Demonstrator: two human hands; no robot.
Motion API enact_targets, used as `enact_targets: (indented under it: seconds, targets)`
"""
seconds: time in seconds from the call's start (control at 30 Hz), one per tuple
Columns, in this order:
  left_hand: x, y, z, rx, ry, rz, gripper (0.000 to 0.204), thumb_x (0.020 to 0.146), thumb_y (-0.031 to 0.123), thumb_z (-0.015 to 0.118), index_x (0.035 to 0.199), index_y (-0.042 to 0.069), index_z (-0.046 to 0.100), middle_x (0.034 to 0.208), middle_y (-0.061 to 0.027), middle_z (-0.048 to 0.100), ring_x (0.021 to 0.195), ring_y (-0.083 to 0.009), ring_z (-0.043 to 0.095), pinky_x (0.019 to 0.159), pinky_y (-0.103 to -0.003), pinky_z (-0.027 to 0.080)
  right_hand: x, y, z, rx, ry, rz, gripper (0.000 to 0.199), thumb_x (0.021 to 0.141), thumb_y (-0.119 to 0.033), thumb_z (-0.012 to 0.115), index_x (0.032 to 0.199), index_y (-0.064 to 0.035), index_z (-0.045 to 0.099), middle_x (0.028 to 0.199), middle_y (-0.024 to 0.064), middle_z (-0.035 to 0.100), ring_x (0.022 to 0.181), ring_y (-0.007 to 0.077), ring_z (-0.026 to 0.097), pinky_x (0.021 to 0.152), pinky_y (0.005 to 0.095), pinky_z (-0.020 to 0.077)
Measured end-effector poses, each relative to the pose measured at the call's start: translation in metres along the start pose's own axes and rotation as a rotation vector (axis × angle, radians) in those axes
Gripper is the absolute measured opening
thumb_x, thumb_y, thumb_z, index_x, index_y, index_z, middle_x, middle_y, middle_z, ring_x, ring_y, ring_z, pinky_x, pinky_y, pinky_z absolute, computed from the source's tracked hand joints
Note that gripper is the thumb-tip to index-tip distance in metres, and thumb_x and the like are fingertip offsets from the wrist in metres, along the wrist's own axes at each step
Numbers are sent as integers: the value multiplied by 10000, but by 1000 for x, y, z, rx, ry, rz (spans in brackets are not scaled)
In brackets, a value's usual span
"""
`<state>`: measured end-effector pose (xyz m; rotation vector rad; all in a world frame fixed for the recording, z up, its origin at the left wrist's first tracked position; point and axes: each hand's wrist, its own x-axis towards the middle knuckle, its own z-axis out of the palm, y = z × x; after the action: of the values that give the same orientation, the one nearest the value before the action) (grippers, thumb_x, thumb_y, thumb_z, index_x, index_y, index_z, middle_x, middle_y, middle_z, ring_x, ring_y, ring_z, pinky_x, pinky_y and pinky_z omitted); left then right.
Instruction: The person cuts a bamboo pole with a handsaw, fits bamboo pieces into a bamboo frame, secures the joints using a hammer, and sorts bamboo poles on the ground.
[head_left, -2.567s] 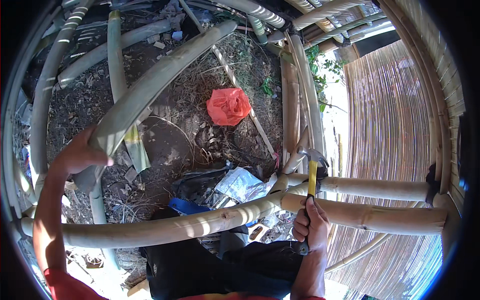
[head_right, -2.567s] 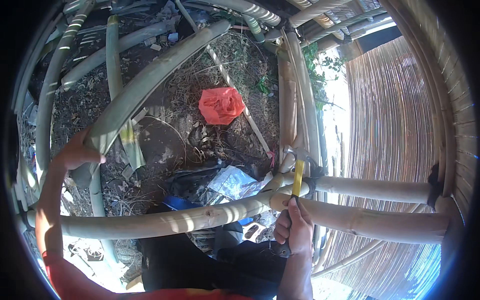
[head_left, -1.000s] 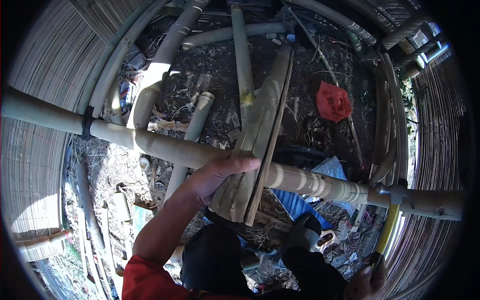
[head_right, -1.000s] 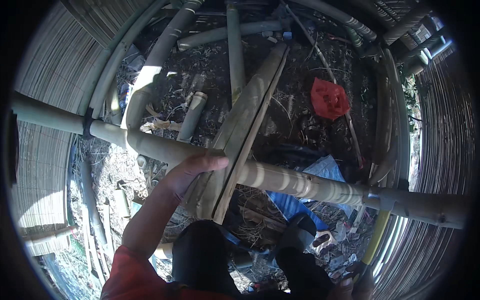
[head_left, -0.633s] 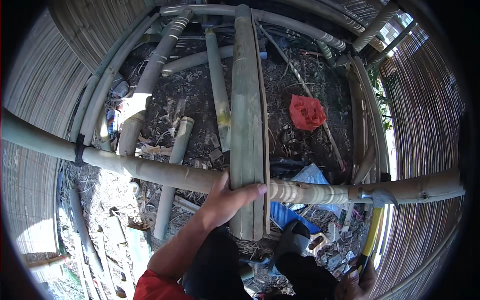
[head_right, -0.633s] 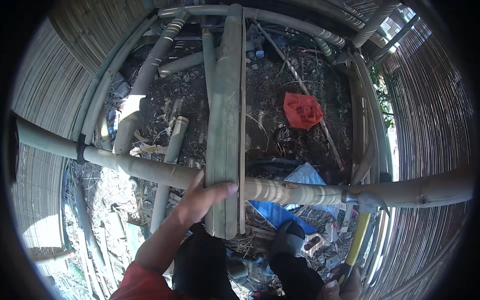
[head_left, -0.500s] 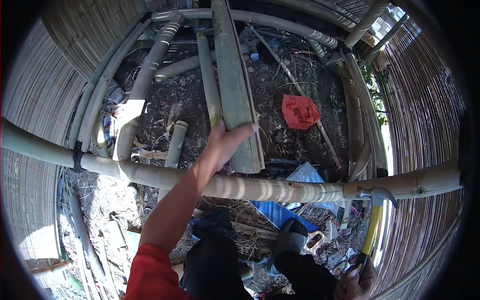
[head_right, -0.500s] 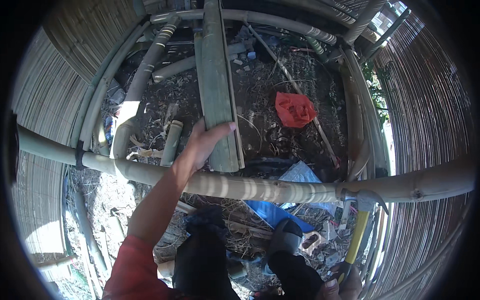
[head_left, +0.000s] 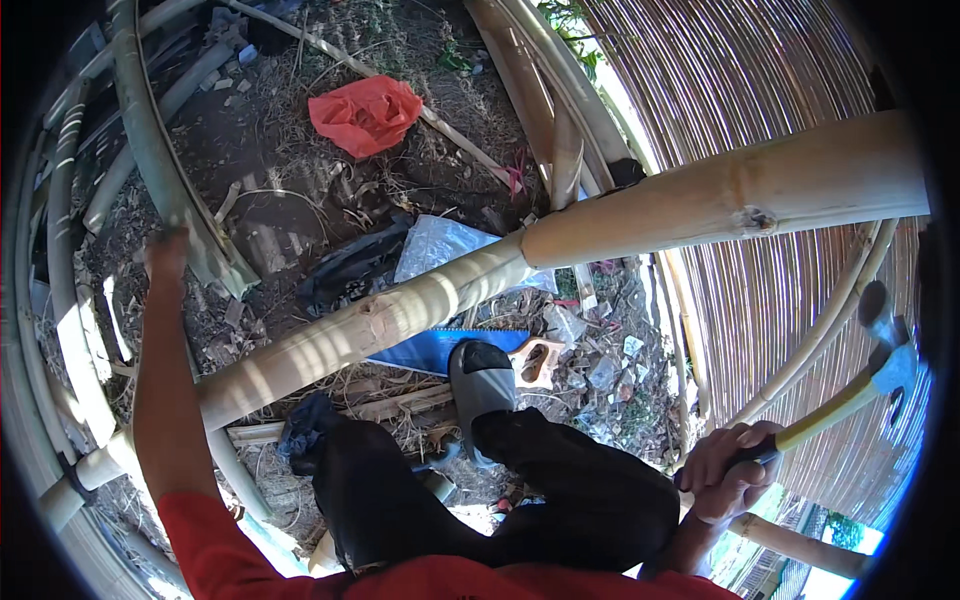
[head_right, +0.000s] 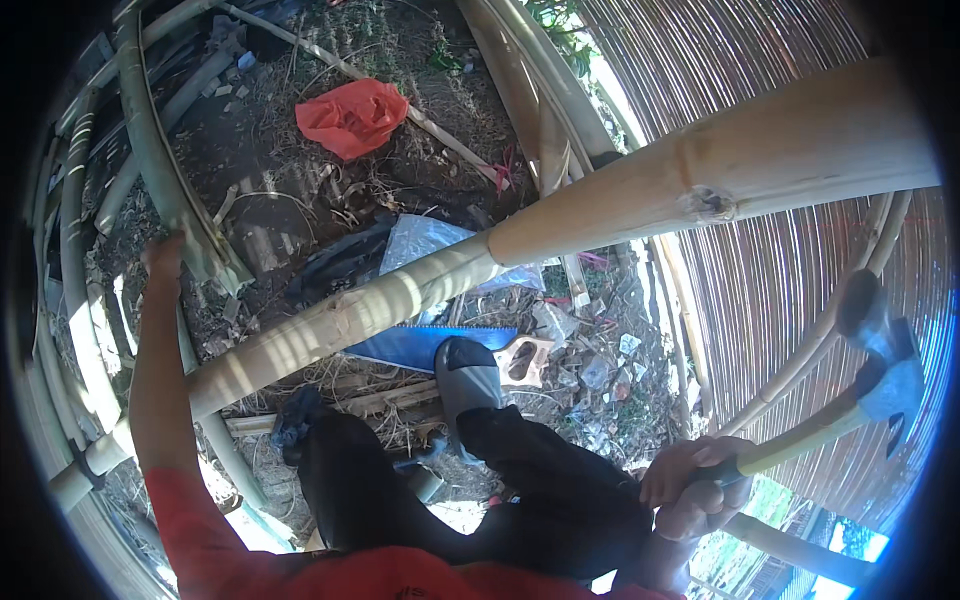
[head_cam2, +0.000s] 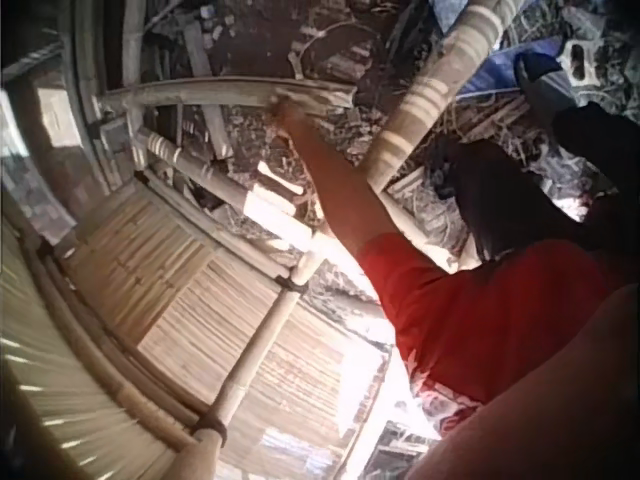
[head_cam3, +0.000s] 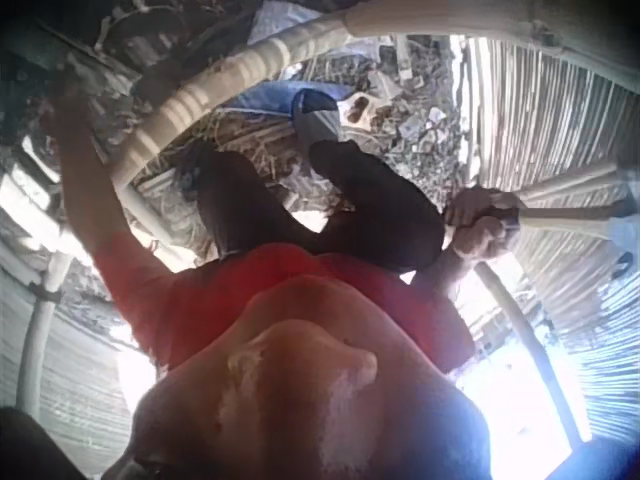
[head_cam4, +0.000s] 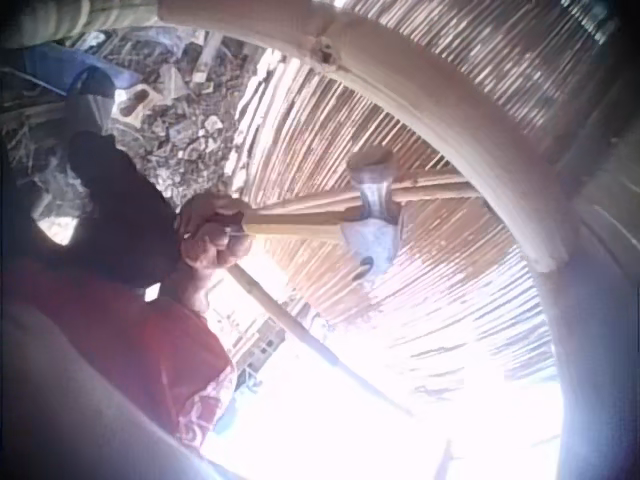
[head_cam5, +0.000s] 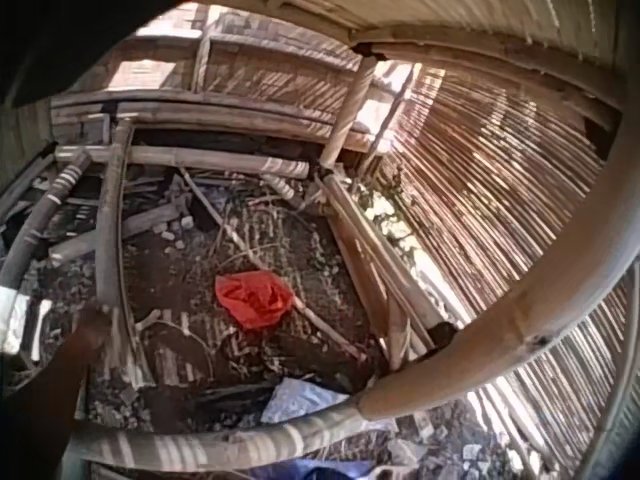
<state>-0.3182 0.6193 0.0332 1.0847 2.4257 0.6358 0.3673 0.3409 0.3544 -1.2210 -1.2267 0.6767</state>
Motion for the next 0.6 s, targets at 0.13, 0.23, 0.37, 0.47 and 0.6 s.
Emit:
enact_targets:
  seconds: [0.13,0.23,0.37,0.47,0.6]
  targets:
    - [-127,135,56,-493,-29,202,898,849,492,815,1446,-88,477,1244,-272,662,1156,-330,662,993,-397,529,30,45,-45,-383,75,-96,421,1083,-448,513,1099,-27,523,641,-1,458,508,116,470,438,261,419]
    - [-256,268,63,-386,-645,465,1033,790,560,863,1483,-72,429,1404,-325,567,1321,-428,559,1086,-479,493,46,97,-80,-435,57,85,340,1120,-371,459,1056,-51,557,771,35,470,583,108,459,510,258,421]
    - [-308,305,137,-365,-989,630,1106,669,521,948,1509,19,431,1329,-305,624,1249,-417,625,1043,-476,504,109,178,-94,-1234,-150,-458,416,1091,-390,534,1130,8,648,719,20,573,556,80,450,483,248,371]
    - [-287,312,127,-197,-1351,515,1183,637,562,949,1512,-12,397,1238,-306,666,1186,-438,658,1006,-459,523,147,198,-93,-1050,-197,-113,418,1083,-377,557,1147,21,668,743,30,611,574,91,486,502,263,394]
    - [-279,330,135,156,-1580,352,1224,617,578,942,1519,-20,370,1148,-295,705,1152,-418,682,982,-451,528,195,208,-76,-860,-259,233,379,1021,-326,664,1132,31,731,767,67,689,599,109,578,541,290,468]
